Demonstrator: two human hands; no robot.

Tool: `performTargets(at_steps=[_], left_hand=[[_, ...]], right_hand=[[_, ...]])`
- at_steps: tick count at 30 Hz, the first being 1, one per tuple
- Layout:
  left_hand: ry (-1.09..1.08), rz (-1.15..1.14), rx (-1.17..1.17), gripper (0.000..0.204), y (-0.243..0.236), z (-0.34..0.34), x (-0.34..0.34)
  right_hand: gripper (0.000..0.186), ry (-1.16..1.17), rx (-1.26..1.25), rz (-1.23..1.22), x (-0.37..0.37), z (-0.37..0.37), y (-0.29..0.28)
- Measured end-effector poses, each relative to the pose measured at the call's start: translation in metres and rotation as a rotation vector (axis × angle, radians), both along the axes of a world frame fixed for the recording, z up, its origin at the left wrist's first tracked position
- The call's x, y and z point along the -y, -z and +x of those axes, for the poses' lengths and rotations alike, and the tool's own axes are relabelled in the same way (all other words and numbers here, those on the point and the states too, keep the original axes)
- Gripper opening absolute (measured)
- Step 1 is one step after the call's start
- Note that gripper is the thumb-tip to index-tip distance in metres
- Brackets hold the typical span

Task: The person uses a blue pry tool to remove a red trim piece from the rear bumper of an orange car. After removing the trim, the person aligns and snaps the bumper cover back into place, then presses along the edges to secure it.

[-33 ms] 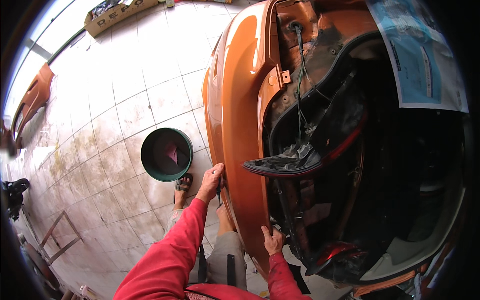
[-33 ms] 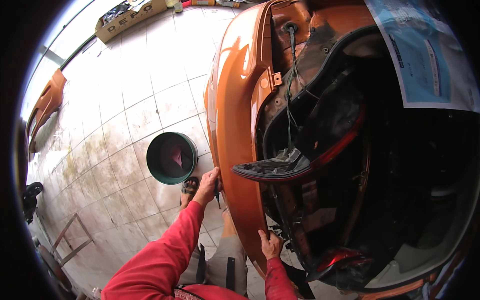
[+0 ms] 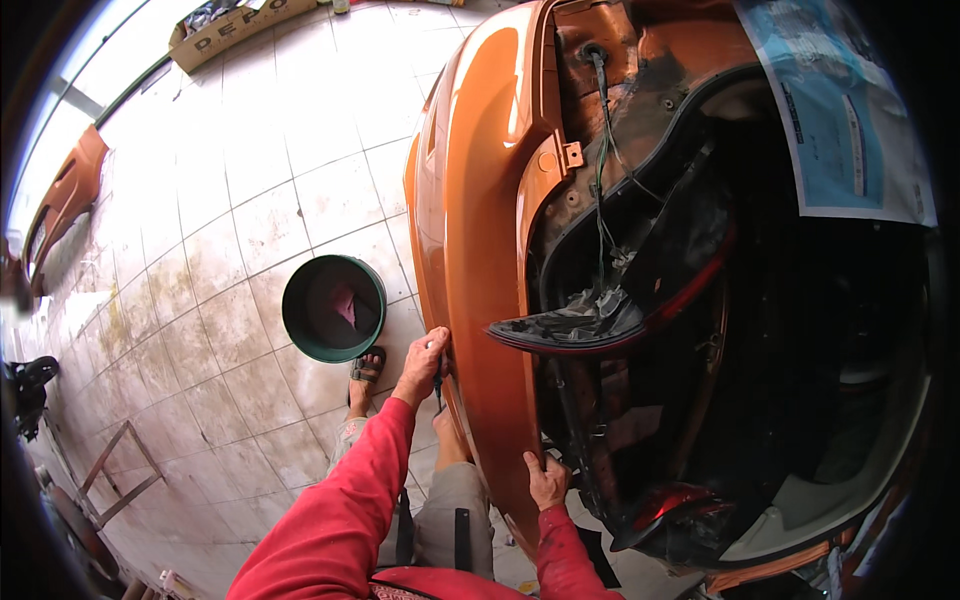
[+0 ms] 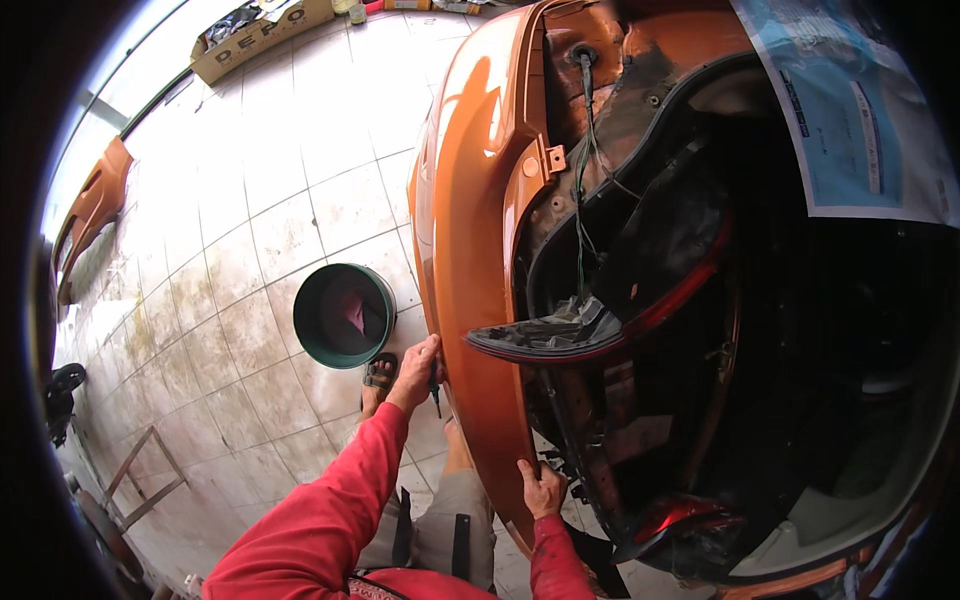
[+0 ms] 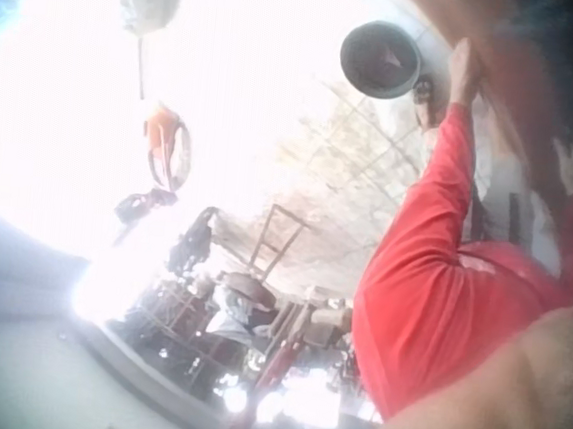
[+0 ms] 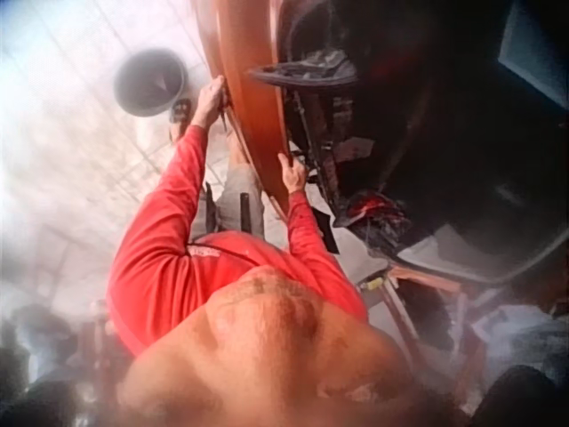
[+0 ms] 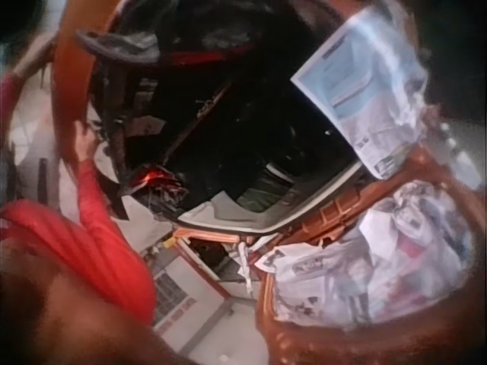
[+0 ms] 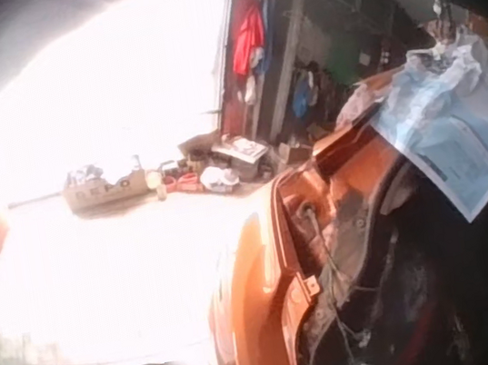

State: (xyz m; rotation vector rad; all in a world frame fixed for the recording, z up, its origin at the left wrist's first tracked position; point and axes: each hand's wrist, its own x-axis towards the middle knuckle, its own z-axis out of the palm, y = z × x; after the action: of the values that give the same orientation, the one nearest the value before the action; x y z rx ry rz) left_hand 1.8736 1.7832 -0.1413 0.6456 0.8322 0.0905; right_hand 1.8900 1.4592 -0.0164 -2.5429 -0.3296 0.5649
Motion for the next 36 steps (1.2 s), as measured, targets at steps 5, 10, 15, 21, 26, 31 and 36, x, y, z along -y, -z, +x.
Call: performTargets(at_steps=[5,10,15,21,26,31,36], left_hand=[[0.021,0.041,0.034,0.040,0.004,0.001,0.003],[0.041,0.030,0.016,0.040,0.002,0.009,0.007],[0.071,0.005,0.023,0.045,0.012,0.003,0.014],[0.071,0.025,0.028,0.043,0.005,0.009,0.016],[0.113,0.071,-0.055,0.046,-0.005,0.013,0.022],[0.170,0.145,-0.064,0.054,0.001,0.019,0.018],[0.219,0.160,-0.067,0.053,-0.001,0.015,0.019]], right_hand=[[0.052,0.003,-0.020,-0.063,0.001,0.010,-0.010],[0.052,-0.042,-0.047,-0.162,0.010,0.020,-0.007],[0.055,-0.011,-0.096,-0.134,0.013,0.022,-0.008],[0.059,0.026,-0.037,-0.183,0.008,0.022,-0.015],[0.053,0.132,0.051,-0.155,0.010,0.013,-0.011],[0.052,0.159,0.076,-0.196,-0.002,0.021,-0.008],[0.052,0.214,0.076,-0.204,0.004,0.012,-0.004]])
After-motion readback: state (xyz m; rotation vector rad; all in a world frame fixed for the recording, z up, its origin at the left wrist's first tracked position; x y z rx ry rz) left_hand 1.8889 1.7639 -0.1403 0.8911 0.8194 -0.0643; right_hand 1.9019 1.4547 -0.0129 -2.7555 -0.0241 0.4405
